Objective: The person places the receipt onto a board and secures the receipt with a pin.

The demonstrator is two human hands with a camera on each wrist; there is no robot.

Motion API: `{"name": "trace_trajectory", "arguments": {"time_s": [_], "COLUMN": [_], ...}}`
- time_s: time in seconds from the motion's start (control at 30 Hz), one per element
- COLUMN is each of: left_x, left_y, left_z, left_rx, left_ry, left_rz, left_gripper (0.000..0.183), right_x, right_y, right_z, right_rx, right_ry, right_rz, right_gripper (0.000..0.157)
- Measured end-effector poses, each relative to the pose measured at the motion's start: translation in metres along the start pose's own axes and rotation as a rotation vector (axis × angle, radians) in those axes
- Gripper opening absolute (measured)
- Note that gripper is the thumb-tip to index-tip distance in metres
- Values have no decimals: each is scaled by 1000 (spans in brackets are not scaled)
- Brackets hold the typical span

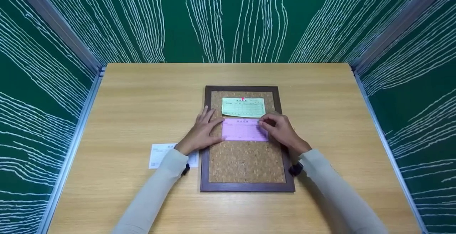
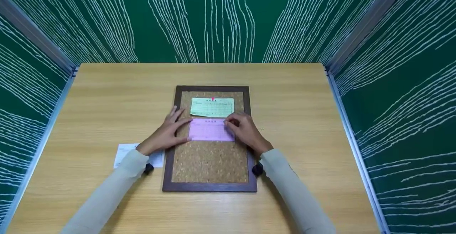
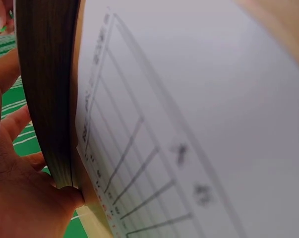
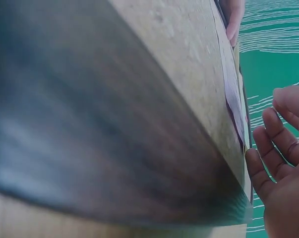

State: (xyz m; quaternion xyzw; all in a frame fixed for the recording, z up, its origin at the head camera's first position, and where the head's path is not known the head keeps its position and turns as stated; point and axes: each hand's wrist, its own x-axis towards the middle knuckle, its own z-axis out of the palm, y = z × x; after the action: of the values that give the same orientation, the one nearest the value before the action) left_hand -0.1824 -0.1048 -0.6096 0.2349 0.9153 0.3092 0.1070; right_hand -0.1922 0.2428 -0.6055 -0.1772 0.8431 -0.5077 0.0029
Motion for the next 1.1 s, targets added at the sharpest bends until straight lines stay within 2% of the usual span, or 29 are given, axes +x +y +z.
{"name": "trace_trajectory", "arguments": {"time_s": [0.33, 0.83, 1.1], "left_x": [-1, -2, -2], "left_y": [2, 4, 2], "left_z": [-3, -2, -1], "left_rx": [7, -3, 10], "left_ry": [7, -8, 0], "left_rz": [13, 4, 16], "left_gripper": [76, 76, 77], "right_x": [11, 17, 24], "right_y": [-1, -7, -14], "right_z": [3, 7, 11], "right_rx": [-15, -76, -58], "right_ry": [-56, -69, -104], "right_rz": [-17, 29, 57], "right_gripper": [6, 4, 5]}}
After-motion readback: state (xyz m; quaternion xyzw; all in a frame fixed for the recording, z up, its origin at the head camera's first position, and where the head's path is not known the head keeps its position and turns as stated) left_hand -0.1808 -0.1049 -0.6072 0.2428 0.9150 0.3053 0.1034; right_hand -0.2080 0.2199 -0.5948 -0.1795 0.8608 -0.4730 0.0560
